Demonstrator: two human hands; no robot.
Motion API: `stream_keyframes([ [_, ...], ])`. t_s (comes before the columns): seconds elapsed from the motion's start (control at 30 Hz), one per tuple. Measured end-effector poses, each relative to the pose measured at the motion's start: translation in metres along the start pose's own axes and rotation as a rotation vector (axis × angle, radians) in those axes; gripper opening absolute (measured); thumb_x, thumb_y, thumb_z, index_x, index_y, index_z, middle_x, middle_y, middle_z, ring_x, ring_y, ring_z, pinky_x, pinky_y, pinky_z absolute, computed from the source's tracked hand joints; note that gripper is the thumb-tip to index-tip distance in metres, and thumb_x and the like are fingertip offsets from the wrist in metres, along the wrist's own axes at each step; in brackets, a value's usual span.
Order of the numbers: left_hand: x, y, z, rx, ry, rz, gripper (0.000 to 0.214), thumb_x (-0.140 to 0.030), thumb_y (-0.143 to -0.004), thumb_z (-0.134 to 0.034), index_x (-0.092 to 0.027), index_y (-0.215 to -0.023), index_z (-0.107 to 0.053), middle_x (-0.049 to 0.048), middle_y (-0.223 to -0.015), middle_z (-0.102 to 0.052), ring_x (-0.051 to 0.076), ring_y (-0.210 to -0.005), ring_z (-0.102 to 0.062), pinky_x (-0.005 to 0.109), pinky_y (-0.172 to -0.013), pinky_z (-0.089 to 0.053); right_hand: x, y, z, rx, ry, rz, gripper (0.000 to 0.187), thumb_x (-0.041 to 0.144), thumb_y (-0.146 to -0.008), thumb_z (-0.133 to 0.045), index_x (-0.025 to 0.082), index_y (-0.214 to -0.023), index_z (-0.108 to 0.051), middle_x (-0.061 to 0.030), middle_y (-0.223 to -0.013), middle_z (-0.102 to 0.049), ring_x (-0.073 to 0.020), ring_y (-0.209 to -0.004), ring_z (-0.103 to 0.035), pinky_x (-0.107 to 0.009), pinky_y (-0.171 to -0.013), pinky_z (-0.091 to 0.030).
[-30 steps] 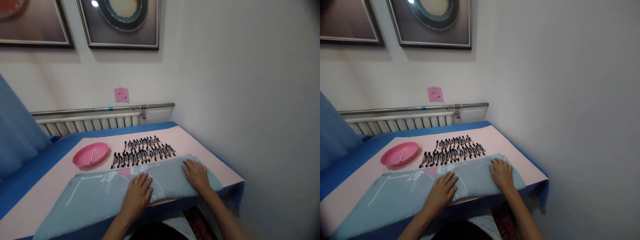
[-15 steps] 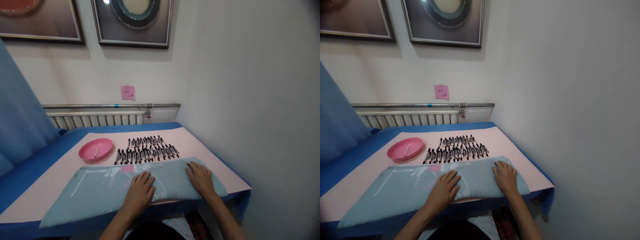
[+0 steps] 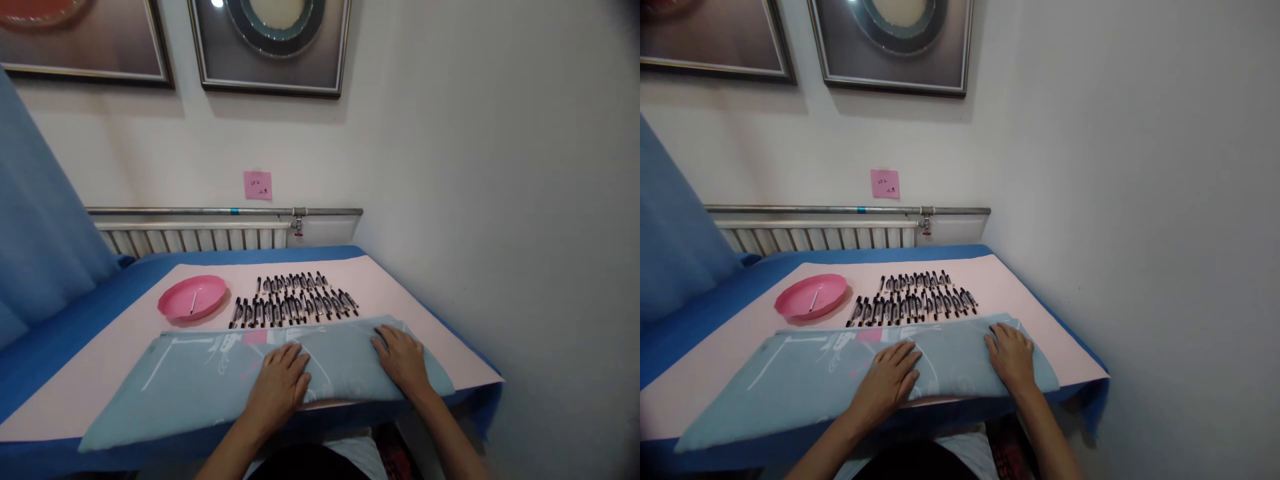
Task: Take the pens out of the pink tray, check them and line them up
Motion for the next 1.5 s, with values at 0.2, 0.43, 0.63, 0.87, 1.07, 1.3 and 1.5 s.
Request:
stream_keyframes([
  [0.2,-0.0012,0.0003,-0.0003,0.0,-0.015,-0.008,0.036,-0.033,-0.087,-0.036,-0.025,-0.118,-0.049,0.0033,-0.125,-0.05,0.02,-0.117,-0.039,0.038,-0.093,-0.033,-0.0018,-0.0005,-0.0025,0.007,0.002,-0.006,0.033,0.035,-0.083,-0.038,0.021,-0.104,-0.06,-0.007,-0.113,-0.059,-0.0228,-0.102,-0.051,-0.039,-0.086,-0.032],
  [0.43,-0.0009,0.0006,0.0,-0.014,-0.005,-0.002,0.036,-0.033,-0.087,-0.035,-0.025,-0.118,-0.05,0.0034,-0.125,-0.05,0.019,-0.117,-0.04,0.038,-0.093,-0.034,-0.003,-0.0008,-0.004,-0.005,-0.005,-0.013,0.033,0.034,-0.083,-0.04,0.02,-0.105,-0.06,-0.0073,-0.114,-0.058,-0.0231,-0.103,-0.051,-0.039,-0.085,-0.032],
  [0.63,-0.0014,0.0004,-0.0013,0.001,-0.015,-0.021,0.037,-0.032,-0.086,-0.037,-0.023,-0.12,-0.049,0.0052,-0.126,-0.05,0.021,-0.117,-0.039,0.04,-0.092,-0.035,-0.0029,-0.0002,-0.0024,-0.032,-0.014,0.004,0.033,0.034,-0.083,-0.039,0.021,-0.103,-0.061,-0.0079,-0.112,-0.059,-0.0232,-0.101,-0.052,-0.039,-0.085,-0.033],
  [0.87,-0.0007,0.0004,-0.0018,-0.005,-0.004,-0.028,0.037,-0.032,-0.086,-0.037,-0.024,-0.12,-0.049,0.0056,-0.125,-0.05,0.021,-0.116,-0.04,0.04,-0.092,-0.035,-0.0036,0.0005,-0.0032,-0.043,-0.017,0.004,0.032,0.034,-0.083,-0.04,0.02,-0.102,-0.061,-0.0077,-0.112,-0.059,-0.0228,-0.101,-0.051,-0.038,-0.084,-0.034],
  [1.07,-0.0025,0.001,0.0011,-0.029,-0.012,-0.032,0.037,-0.031,-0.086,-0.037,-0.023,-0.12,-0.049,0.006,-0.124,-0.05,0.021,-0.116,-0.04,0.039,-0.092,-0.035,-0.0041,0.0001,-0.0039,-0.012,-0.019,-0.014,0.032,0.034,-0.083,-0.04,0.02,-0.103,-0.061,-0.0077,-0.113,-0.058,-0.0235,-0.102,-0.051,-0.04,-0.085,-0.033],
  [1.3,-0.0034,0.0004,0.0027,-0.016,-0.014,-0.018,0.036,-0.032,-0.086,-0.037,-0.024,-0.119,-0.05,0.0052,-0.124,-0.051,0.021,-0.116,-0.041,0.039,-0.091,-0.035,-0.0026,0.0001,-0.0009,-0.011,-0.025,-0.008,0.033,0.034,-0.083,-0.039,0.02,-0.103,-0.061,-0.0078,-0.112,-0.059,-0.0236,-0.102,-0.051,-0.04,-0.085,-0.034],
  [1.5,-0.0012,0.0007,-0.0003,-0.009,-0.018,-0.014,0.036,-0.031,-0.086,-0.037,-0.024,-0.119,-0.049,0.0043,-0.125,-0.05,0.021,-0.116,-0.04,0.039,-0.091,-0.035,-0.0029,0.0,-0.0014,-0.013,-0.018,-0.011,0.032,0.034,-0.082,-0.04,0.02,-0.103,-0.061,-0.0076,-0.113,-0.059,-0.0235,-0.102,-0.051,-0.04,-0.085,-0.034],
])
Point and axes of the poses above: each hand's wrist, its own y-axis away from the middle knuckle, its own z-axis out of the back of the hand, x = y × z, the point moved 7 cm from there along -y, towards the middle knuckle
